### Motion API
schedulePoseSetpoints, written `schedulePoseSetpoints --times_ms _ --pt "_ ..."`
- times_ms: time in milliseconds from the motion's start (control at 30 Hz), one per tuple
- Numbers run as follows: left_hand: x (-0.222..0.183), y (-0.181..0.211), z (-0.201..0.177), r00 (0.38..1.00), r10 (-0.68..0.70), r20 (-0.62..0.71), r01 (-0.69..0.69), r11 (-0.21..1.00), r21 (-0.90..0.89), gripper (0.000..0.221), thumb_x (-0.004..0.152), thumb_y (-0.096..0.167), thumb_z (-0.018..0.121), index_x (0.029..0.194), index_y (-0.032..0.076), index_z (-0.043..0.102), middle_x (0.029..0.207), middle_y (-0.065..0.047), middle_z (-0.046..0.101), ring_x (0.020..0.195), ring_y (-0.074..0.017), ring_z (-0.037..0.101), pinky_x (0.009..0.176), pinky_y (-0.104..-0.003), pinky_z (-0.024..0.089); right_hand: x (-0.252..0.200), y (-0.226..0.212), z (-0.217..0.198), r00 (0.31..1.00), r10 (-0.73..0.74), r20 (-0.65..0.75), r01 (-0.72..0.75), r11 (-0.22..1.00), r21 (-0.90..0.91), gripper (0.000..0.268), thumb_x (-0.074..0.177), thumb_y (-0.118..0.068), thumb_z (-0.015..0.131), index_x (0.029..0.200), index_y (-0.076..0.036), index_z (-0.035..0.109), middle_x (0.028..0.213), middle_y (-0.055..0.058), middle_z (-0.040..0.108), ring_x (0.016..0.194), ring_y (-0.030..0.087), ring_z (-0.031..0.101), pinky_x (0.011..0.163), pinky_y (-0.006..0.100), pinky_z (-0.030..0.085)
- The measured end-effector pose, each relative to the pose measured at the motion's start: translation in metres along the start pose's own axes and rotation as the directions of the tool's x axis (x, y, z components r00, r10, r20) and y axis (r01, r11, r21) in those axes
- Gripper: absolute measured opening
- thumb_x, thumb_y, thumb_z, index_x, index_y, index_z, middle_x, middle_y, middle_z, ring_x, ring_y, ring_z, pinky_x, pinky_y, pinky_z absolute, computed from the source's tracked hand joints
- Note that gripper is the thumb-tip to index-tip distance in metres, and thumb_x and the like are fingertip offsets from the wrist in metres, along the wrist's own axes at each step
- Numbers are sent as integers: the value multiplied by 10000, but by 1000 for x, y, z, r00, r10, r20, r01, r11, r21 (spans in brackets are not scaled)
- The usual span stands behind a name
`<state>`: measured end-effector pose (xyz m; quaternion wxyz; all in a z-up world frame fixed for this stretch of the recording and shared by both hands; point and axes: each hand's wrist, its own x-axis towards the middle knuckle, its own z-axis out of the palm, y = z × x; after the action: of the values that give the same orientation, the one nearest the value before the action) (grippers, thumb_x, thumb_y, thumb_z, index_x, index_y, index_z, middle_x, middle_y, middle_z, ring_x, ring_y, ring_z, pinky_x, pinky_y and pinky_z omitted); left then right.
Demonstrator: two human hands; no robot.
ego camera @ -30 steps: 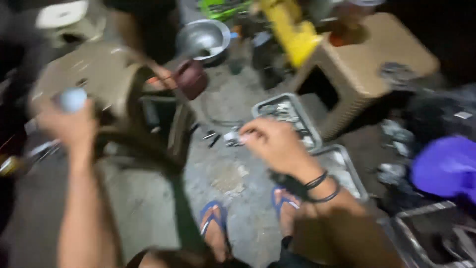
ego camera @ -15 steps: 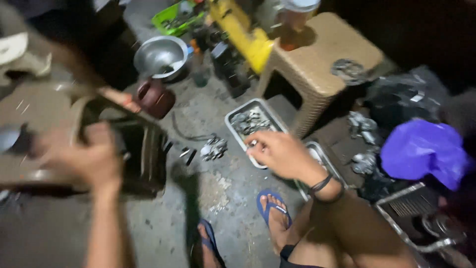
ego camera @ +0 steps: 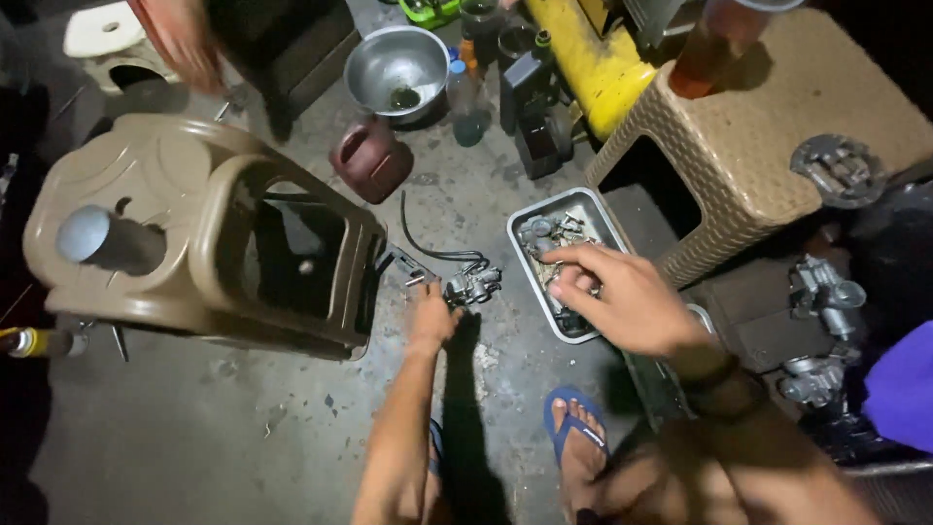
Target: Inspecting a motorcycle piston and carburetor for wear and damage by rotating them in hands
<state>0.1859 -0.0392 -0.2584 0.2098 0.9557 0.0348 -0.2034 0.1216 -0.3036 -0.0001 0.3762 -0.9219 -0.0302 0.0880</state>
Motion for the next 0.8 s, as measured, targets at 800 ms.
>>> schedulePoseSetpoints --times_ms 800 --pt "80 4 89 986 -109 125 112 994 -15 782 793 460 830 1330 105 387 1395 -196 523 1258 -449 530 1015 -556 455 -32 22 -2 983 -174 58 181 973 -141 425 941 -416 597 1345 -283 608 918 -77 712 815 123 703 629 319 544"
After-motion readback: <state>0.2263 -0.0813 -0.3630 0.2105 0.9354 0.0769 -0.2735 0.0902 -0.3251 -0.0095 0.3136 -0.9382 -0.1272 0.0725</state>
